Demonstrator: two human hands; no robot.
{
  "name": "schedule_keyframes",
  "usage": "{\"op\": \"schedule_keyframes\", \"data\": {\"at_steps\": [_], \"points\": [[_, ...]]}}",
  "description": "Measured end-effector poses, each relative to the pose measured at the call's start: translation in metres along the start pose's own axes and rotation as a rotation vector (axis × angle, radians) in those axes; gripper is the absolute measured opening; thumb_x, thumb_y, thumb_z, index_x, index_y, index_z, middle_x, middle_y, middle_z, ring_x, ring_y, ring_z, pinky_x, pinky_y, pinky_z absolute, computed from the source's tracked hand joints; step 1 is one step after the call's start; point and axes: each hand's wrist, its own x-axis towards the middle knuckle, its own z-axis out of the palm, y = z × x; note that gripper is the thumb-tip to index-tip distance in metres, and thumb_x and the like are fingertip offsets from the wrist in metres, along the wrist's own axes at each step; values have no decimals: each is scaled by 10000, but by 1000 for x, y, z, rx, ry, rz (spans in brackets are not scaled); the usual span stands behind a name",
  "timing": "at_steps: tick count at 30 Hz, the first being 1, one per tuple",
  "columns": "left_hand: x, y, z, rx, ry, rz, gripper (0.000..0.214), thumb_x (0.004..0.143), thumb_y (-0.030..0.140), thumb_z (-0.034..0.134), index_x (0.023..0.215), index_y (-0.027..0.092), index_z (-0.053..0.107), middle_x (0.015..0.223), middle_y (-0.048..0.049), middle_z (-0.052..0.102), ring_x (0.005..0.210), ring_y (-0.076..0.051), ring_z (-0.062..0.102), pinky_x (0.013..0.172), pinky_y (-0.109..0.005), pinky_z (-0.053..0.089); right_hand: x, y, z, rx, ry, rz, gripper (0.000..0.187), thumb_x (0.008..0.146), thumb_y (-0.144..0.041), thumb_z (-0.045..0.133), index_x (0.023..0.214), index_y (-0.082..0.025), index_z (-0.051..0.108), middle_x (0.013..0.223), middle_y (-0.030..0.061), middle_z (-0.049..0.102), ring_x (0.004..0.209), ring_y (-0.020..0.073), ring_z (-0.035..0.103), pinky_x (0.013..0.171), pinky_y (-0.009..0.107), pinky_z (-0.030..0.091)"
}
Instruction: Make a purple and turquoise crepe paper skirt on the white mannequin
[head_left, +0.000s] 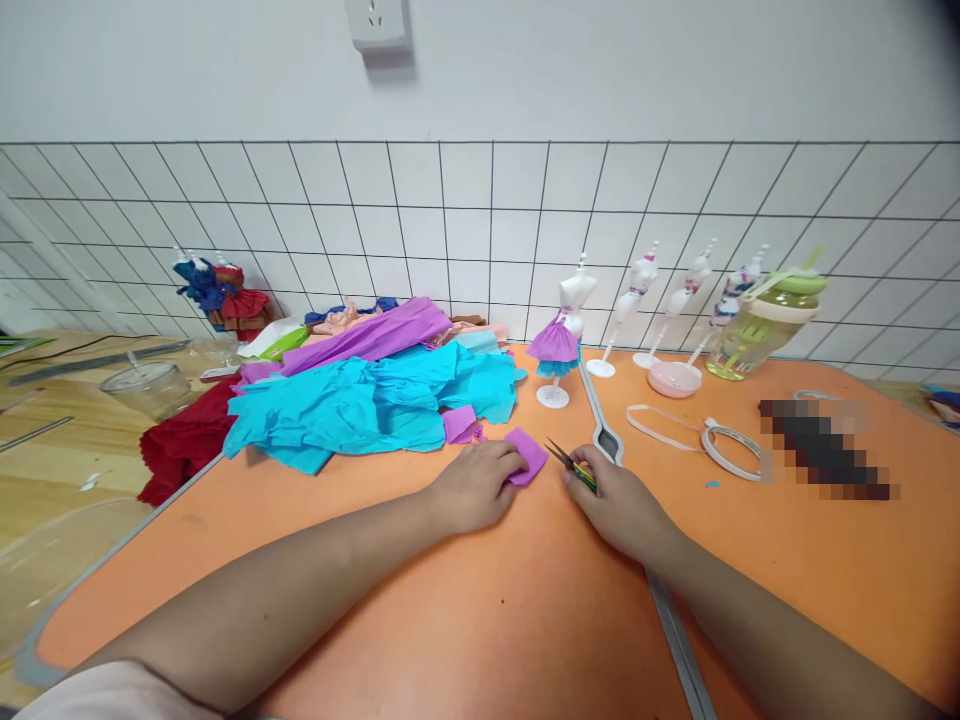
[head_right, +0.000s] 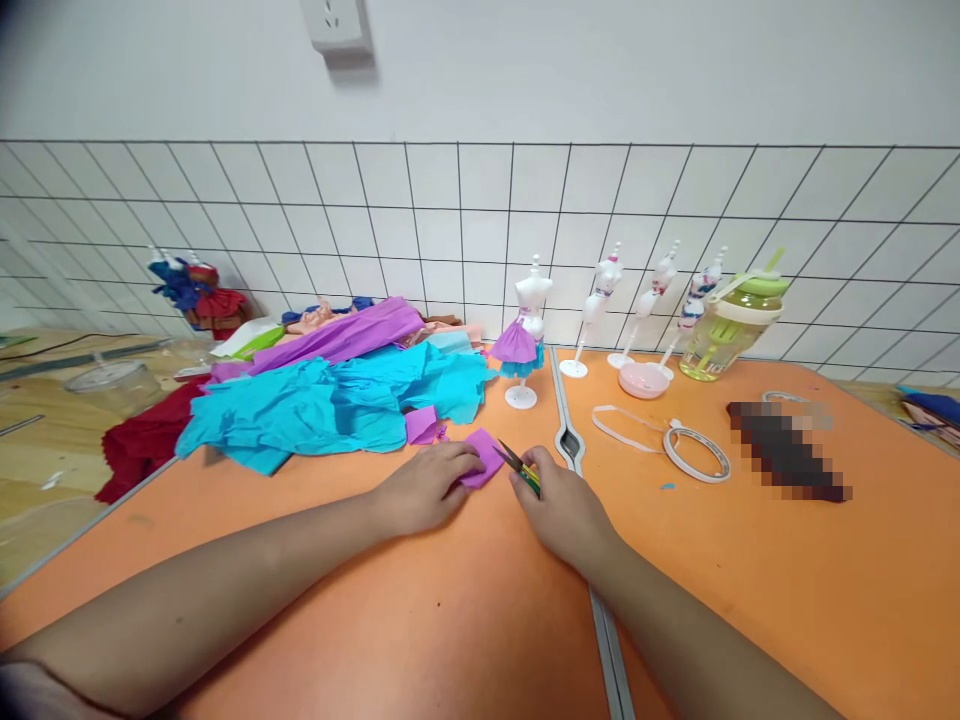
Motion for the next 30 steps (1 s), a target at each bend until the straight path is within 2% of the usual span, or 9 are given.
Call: {"op": "schedule_keyframes", "data": {"at_steps": [4,7,10,12,17,21,25,28,30], "points": [[1,-17,-4,8,46,-18,352,723,-10,392,912,206,597,988,-32,657,1028,-194,570,1023,-410,351,5,6,-13,-339,15,13,230,907,-348,430,1028,-243,595,829,98,695,717,264,638,536,281,326],[-2,-16,-9,37,123,-14,439,675,-15,406,996,220,592,1137,-41,628,1135,-216,517,1079,-447,288,13,27,-40,-413,182,31,269,895,-309,442,1068,-255,640,871,125,695,705,259,638,538,299,328],[-4,-6,-13,20,161,23,511,674,13,435,1120,224,571,1236,-57,583,1177,-229,483,1073,-433,298,25,64,-73,-493,357,305,407,909,-361,393,1215,-176,587,888,205,677,740,314,645,547,355,339],[-5,-2,-16,14,176,40,413,769,76,433,1129,218,577,1212,-69,593,1146,-229,502,1072,-437,297,32,90,-89,-496,302,549,416,880,-385,446,1168,-137,615,897,247,664,783,339,648,562,381,360],[-3,-3,-15,64,92,206,312,904,216,413,1144,225,612,1310,-85,566,1215,-248,482,1088,-442,276,35,115,-99,-498,228,614,285,816,-300,533,991,-147,698,917,255,662,830,361,646,561,395,369],[-4,-6,-6,34,-68,295,353,949,282,397,1256,229,562,1334,-69,577,1227,-219,505,1060,-379,336,30,91,-90,-523,275,463,452,885,-487,404,1091,-166,647,911,239,675,780,348,648,548,385,367],[-4,-6,-3,120,1,118,451,919,515,449,1239,225,580,1346,-105,551,1255,-287,476,1080,-482,302,21,53,-63,-557,299,100,336,848,-434,487,1062,-222,636,831,124,708,704,279,652,541,307,348],[-1,-6,-5,198,34,106,422,892,507,504,1151,199,630,1425,-120,470,1303,-312,414,1081,-485,305,15,33,-38,-547,215,-286,245,816,-352,544,1024,-259,634,935,54,721,819,231,658,577,261,357],[1,-6,-6,222,33,150,365,897,467,510,1079,185,653,1382,-118,514,1272,-303,439,1069,-471,323,14,27,-27,-554,193,-391,220,825,-276,514,1012,-247,628,980,49,718,843,208,656,579,254,351]]}}
